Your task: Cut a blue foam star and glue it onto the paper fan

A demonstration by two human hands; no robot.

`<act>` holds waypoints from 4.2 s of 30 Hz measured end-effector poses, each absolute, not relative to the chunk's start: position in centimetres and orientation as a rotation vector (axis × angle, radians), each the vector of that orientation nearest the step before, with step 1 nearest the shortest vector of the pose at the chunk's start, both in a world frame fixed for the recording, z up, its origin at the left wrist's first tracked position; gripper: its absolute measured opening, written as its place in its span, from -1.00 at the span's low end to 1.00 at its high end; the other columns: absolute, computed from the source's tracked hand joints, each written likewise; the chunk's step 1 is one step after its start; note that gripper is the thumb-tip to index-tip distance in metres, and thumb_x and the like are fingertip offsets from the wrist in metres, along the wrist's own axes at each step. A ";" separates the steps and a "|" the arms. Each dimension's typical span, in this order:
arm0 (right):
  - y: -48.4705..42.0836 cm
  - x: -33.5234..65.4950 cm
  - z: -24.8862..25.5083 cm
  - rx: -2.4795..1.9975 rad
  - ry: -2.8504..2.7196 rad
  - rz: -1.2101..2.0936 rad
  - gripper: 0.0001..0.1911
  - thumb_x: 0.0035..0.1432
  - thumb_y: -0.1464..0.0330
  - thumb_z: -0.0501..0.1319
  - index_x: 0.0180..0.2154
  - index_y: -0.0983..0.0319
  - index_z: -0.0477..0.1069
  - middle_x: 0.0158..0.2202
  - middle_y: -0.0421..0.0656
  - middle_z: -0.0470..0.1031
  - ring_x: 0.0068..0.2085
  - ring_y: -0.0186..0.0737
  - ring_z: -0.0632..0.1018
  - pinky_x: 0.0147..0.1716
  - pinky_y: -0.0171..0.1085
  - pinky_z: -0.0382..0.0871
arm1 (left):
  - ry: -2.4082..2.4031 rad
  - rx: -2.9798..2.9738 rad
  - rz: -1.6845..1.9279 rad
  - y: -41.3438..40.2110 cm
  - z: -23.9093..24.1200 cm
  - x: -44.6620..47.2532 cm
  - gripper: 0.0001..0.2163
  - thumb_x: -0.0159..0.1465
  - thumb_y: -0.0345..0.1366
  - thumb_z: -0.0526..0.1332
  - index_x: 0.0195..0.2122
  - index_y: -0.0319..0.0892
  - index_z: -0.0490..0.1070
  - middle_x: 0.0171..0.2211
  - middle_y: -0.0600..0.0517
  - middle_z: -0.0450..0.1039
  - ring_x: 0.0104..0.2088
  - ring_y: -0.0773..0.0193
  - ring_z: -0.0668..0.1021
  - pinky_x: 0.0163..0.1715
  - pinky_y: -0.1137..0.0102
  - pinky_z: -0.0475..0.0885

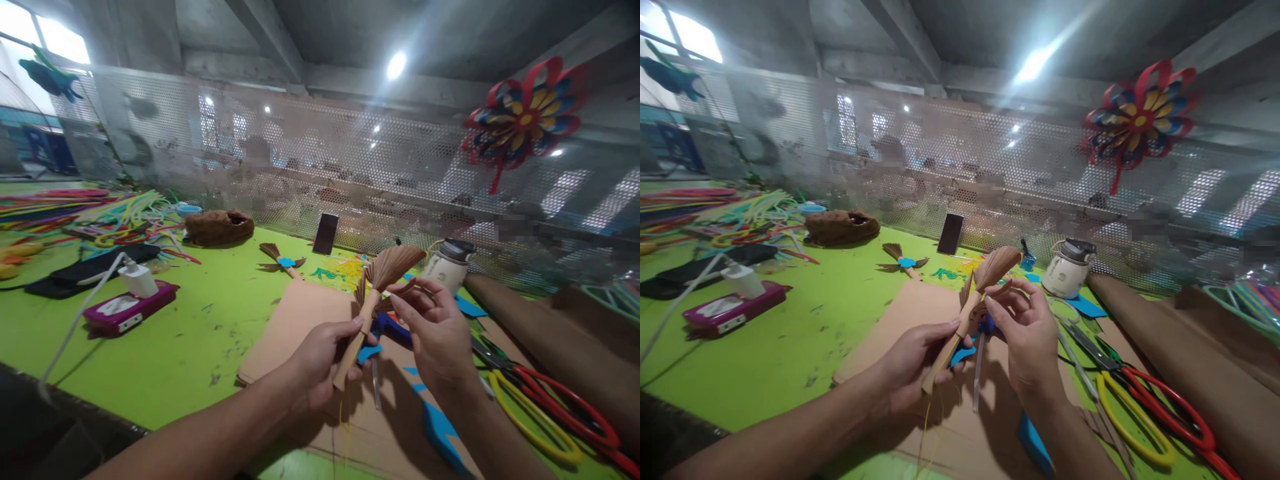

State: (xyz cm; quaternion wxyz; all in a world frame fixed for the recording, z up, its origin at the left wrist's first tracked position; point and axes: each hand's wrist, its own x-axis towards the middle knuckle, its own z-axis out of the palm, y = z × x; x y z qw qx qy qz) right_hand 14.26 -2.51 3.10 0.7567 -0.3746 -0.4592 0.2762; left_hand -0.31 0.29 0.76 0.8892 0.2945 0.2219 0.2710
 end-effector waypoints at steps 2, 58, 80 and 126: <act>-2.6 14.2 3.2 -0.825 -1.028 0.588 -0.62 -0.07 0.43 0.36 -0.17 0.16 0.34 -0.24 -0.15 0.53 -0.26 -0.27 0.52 -0.34 -0.28 0.45 | 0.447 0.610 0.548 0.4 0.6 -0.3 -0.72 0.24 -0.22 0.07 -0.36 -0.38 0.41 -0.54 -0.03 0.34 -0.62 0.44 0.38 -0.77 0.62 0.15; -4.8 11.0 0.2 -1.186 -1.591 -0.069 -0.72 0.21 0.42 0.08 -0.03 0.29 0.32 -0.05 0.00 0.36 0.00 -0.11 0.36 -0.01 -0.05 0.25 | 0.608 1.188 1.101 -0.9 1.8 -0.2 -0.68 0.14 -0.05 0.19 -0.39 -0.26 0.37 -0.54 0.07 0.29 -0.56 0.40 0.32 -0.57 0.50 0.22; -5.2 11.1 1.4 -1.181 -1.740 -0.098 -0.77 0.21 0.40 0.02 -0.12 0.15 0.36 -0.20 -0.06 0.43 -0.17 -0.04 0.42 -0.24 -0.05 0.30 | 0.926 1.861 1.223 -1.3 0.9 -0.7 -0.71 0.31 -0.17 -0.02 -0.49 -0.17 0.27 -0.48 0.06 0.25 -0.42 0.30 0.31 -0.41 0.42 0.14; -5.9 11.0 2.1 -1.276 -1.657 0.090 -0.75 0.18 0.27 0.12 -0.11 0.18 0.38 -0.23 -0.09 0.47 -0.15 -0.11 0.45 -0.18 -0.14 0.33 | 0.837 1.767 1.199 -1.0 0.4 -0.5 -0.72 0.30 -0.14 0.01 -0.47 -0.19 0.29 -0.49 0.09 0.27 -0.44 0.35 0.34 -0.43 0.44 0.21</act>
